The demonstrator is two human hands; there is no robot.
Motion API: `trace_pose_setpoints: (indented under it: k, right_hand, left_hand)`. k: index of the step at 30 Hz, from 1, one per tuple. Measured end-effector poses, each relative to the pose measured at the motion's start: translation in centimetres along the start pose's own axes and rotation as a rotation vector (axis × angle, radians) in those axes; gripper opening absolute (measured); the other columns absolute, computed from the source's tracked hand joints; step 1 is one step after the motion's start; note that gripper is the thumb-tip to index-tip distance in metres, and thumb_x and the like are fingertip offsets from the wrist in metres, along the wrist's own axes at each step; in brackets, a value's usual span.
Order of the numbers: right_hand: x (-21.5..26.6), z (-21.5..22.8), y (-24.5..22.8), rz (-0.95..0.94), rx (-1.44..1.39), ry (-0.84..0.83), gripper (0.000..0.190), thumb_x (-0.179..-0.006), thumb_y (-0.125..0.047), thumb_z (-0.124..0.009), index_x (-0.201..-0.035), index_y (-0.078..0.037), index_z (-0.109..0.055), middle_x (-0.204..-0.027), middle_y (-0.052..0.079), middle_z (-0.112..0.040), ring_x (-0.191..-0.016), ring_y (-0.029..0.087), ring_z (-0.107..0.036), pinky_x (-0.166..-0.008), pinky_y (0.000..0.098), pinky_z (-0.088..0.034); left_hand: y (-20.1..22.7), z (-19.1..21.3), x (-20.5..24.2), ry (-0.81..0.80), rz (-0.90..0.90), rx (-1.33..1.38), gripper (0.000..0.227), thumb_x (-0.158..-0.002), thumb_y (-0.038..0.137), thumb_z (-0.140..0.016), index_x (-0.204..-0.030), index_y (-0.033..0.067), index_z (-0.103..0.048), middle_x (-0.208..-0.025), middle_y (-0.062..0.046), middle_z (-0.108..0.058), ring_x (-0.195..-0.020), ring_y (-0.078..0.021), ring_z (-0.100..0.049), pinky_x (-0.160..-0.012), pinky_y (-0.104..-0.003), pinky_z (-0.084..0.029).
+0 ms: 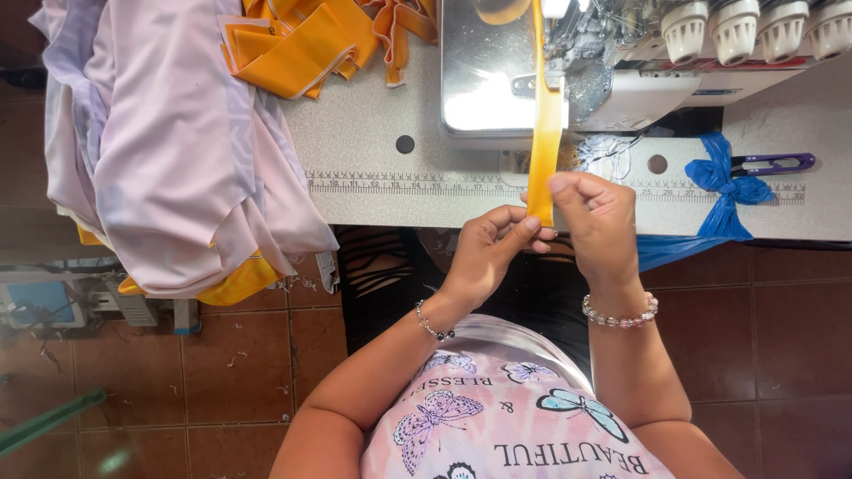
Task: Folding and preparing yellow fabric strips at a sewing workstation
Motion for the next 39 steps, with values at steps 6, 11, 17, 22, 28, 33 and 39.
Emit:
trace_pose_setpoints:
  k: [6,11,17,22,28,33,39]
  right_hand:
    - [0.4,2.5,3.8,-0.043,-0.113,0.049,0.019,-0.104,-0.013,-0.068,-0.104,0.004,-0.077,-0.084,0.013,-0.074,-0.078,0.008,-0.06,-0.078,0.0242,-0.054]
    - [1.8,0.7,0.5,-0.077,-0.094,0.043,0.029,-0.082,-0.002,-0.087,-0.107,0.006,-0.075,-0.082,0.013,-0.075,-0.07,0.006,-0.065,-0.067,0.0251,-0.058]
    - [-0.3,1.1,0.0,-0.022,-0.002,0.089,0.027,-0.085,-0.004,-0.087,-0.109,0.001,-0.076,-0.082,0.008,-0.076,-0.074,0.004,-0.065,-0.077,0.0246,-0.059]
    - [-2.2,0.9,0.0,0.023,-0.029,0.136,0.022,-0.089,0.0,-0.073,-0.111,0.001,-0.074,-0.088,0.007,-0.075,-0.075,0.006,-0.066,-0.078,0.0257,-0.059]
    - [-1.9,1.5,0.5,0.044,-0.023,0.175,0.02,-0.093,-0.001,-0.075,-0.113,0.001,-0.074,-0.09,0.009,-0.074,-0.078,0.006,-0.063,-0.076,0.0249,-0.058]
    - [-0.6,3.6,3.2,0.009,-0.075,0.161,0.025,-0.094,0.0,-0.075,-0.118,0.006,-0.07,-0.092,0.018,-0.074,-0.074,0.013,-0.069,-0.073,0.0253,-0.058]
    - [1.2,3.2,2.7,-0.126,-0.034,0.156,0.023,-0.095,-0.003,-0.072,-0.116,0.006,-0.07,-0.093,0.018,-0.074,-0.077,0.019,-0.069,-0.077,0.0236,-0.057]
  left_hand:
    - [1.5,-0.3,0.7,-0.039,-0.028,-0.025,0.025,-0.106,0.019,-0.061,-0.112,-0.0033,-0.068,-0.09,-0.01,-0.074,-0.081,-0.0115,-0.072,-0.087,-0.029,-0.06]
    - [6.6,-0.8,1.7,-0.038,-0.225,-0.345,0.02,-0.103,0.022,-0.064,-0.104,0.0035,-0.072,-0.082,-0.008,-0.075,-0.076,-0.0149,-0.075,-0.08,-0.031,-0.061]
    - [13.2,-2.4,2.4,0.187,-1.125,-1.121,0.033,-0.1,0.034,-0.065,-0.122,0.0098,-0.067,-0.118,-0.008,-0.068,-0.113,-0.026,-0.066,-0.105,-0.04,-0.044]
    - [14.3,-4.1,0.7,0.119,-1.279,-1.294,0.044,-0.108,0.035,-0.047,-0.138,0.005,-0.059,-0.14,-0.016,-0.063,-0.133,-0.0268,-0.06,-0.12,-0.046,-0.028]
    - [15.2,-2.5,0.8,0.133,-1.353,-1.23,0.037,-0.105,0.033,-0.053,-0.127,0.006,-0.066,-0.132,-0.013,-0.068,-0.129,-0.0254,-0.063,-0.119,-0.047,-0.036]
    - [22.4,9.7,-1.0,0.538,-1.37,-1.079,0.014,-0.101,0.007,-0.06,-0.089,0.0043,-0.066,-0.085,-0.012,-0.067,-0.084,-0.0303,-0.069,-0.088,-0.039,-0.054]
    - [26.2,25.6,-4.9,1.223,-0.615,-1.847,0.043,-0.069,0.03,-0.088,-0.109,0.0276,-0.072,-0.117,0.007,-0.063,-0.1,-0.0233,-0.055,-0.072,-0.041,-0.046]
Point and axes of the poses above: each hand's wrist, its own x-axis away from the middle knuckle, its own z-axis out of the back of the hand, y = z × x, the point moved 9 cm from there along -x, towards the middle knuckle
